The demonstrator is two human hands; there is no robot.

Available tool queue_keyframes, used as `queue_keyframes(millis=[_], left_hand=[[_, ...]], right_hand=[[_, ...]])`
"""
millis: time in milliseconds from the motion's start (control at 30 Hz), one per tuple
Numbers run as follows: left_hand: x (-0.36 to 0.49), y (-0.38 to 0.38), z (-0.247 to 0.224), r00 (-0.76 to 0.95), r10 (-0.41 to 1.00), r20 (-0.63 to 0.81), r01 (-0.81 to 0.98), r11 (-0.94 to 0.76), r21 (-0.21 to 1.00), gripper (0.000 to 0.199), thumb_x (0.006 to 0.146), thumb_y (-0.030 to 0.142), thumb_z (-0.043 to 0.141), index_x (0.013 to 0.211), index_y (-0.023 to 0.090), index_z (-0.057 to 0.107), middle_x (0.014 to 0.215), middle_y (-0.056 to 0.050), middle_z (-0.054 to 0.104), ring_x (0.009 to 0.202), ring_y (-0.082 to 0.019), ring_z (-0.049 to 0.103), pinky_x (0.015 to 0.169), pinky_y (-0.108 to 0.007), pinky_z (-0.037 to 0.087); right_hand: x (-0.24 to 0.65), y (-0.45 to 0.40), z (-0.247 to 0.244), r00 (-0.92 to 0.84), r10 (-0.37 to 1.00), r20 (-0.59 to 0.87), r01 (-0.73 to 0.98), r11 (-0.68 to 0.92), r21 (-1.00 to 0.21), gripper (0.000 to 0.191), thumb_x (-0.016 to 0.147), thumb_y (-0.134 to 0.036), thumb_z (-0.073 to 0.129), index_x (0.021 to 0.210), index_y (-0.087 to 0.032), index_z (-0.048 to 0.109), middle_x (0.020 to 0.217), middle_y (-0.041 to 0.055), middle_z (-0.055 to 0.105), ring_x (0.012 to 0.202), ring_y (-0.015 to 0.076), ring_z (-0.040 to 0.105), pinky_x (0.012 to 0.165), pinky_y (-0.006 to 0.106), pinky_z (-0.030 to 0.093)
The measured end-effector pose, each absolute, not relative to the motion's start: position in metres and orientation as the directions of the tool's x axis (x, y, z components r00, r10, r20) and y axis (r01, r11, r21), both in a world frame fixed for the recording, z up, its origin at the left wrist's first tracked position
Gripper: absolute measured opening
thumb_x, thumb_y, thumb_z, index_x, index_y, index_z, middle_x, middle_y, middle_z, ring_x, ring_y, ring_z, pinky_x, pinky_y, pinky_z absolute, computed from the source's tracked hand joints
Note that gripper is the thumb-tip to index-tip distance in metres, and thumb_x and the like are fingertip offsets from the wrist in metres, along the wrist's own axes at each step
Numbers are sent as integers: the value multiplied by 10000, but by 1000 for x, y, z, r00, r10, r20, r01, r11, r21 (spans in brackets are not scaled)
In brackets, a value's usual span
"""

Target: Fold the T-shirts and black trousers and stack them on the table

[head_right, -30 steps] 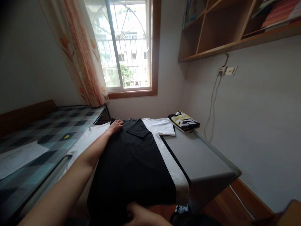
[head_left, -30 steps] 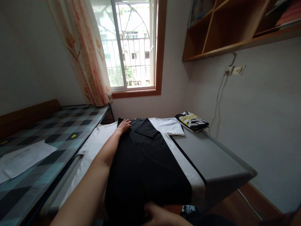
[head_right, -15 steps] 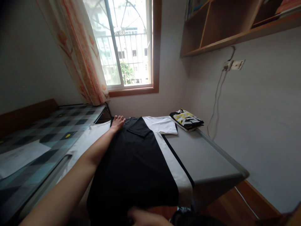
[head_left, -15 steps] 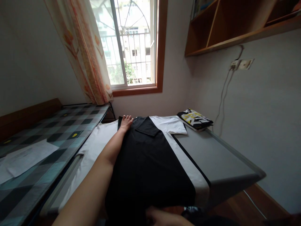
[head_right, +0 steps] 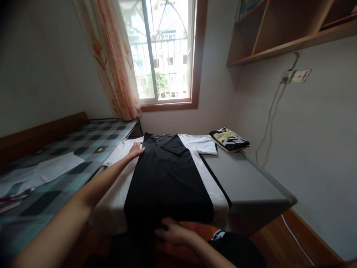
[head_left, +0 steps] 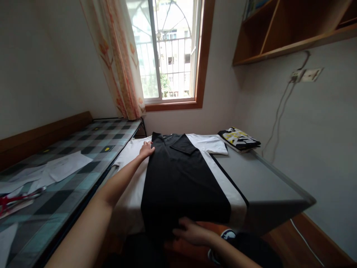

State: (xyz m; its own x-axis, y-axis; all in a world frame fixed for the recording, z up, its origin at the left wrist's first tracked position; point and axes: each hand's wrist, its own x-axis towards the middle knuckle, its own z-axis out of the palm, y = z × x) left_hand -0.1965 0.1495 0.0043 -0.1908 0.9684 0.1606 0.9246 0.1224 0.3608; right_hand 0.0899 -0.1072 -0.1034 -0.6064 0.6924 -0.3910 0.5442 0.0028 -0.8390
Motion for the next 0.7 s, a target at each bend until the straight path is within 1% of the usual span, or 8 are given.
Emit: queue_keyframes(millis=[67, 167, 233, 333, 433, 533, 600, 700], left_hand=[[-203, 137, 2, -199, 975, 100, 903, 143, 406, 436, 849, 335, 541, 1249, 164, 519, 1229, -141, 564, 1095, -252, 595, 940, -318, 450], [-207, 116, 2, -190, 981, 49, 881, 148, 450, 436, 847, 351, 562, 1237, 162, 512, 1110, -116, 645, 1019, -227, 633, 871, -291, 492], [-206, 101, 3, -186, 983, 12, 862, 157, 482, 466, 860, 375, 552, 1268, 165, 470, 1015, -96, 676, 893, -210, 669, 761, -286, 531], [-201, 81, 7, -177, 978, -110, 784, 207, 586, 522, 890, 382, 519, 1335, 154, 366, 835, -65, 670, 647, -180, 663, 561, -273, 535], [-195, 64, 12, -132, 966, -224, 690, 252, 679, 569, 879, 365, 562, 1353, 162, 322, 756, -38, 630, 532, -151, 616, 479, -259, 515], [-192, 51, 12, -86, 962, -259, 664, 249, 705, 619, 859, 386, 600, 1365, 201, 295, 812, -39, 639, 527, -145, 615, 489, -275, 527], [-190, 43, 10, -70, 966, -249, 663, 232, 711, 678, 850, 393, 612, 1392, 215, 245, 929, -73, 662, 592, -172, 652, 538, -305, 548], [-186, 36, 3, -107, 989, -101, 707, 147, 691, 767, 822, 351, 654, 1422, 189, 204, 1162, -149, 632, 871, -237, 691, 728, -321, 556]], right_hand=[[91, -108, -101, -627, 688, -365, 518, 19, -855, 209, 853, -282, 552, 910, -125, 678, 846, 44, 666, 729, 141, 580, 660, 231, 430], [92, -112, -96, -660, 675, -330, 477, 37, -878, 221, 876, -282, 523, 877, -121, 674, 809, 35, 656, 730, 139, 575, 681, 234, 435], [90, -114, -93, -659, 677, -327, 473, 35, -881, 232, 877, -305, 529, 861, -124, 673, 792, 31, 652, 736, 142, 575, 692, 236, 438], [85, -119, -87, -645, 677, -355, 494, 15, -869, 248, 853, -355, 573, 850, -128, 673, 757, 25, 646, 727, 145, 570, 686, 239, 439], [79, -122, -81, -662, 659, -357, 484, 12, -875, 260, 835, -376, 599, 827, -126, 671, 726, 23, 642, 721, 148, 568, 682, 241, 440], [76, -123, -80, -668, 653, -357, 478, 9, -878, 268, 832, -380, 598, 802, -123, 668, 721, 30, 649, 725, 151, 579, 691, 246, 446], [78, -123, -81, -667, 654, -356, 478, 9, -878, 266, 836, -371, 584, 812, -120, 669, 739, 40, 664, 731, 153, 591, 697, 251, 452], [84, -124, -82, -676, 653, -341, 466, 20, -884, 264, 843, -352, 553, 843, -117, 672, 781, 60, 689, 744, 163, 613, 695, 264, 463]])
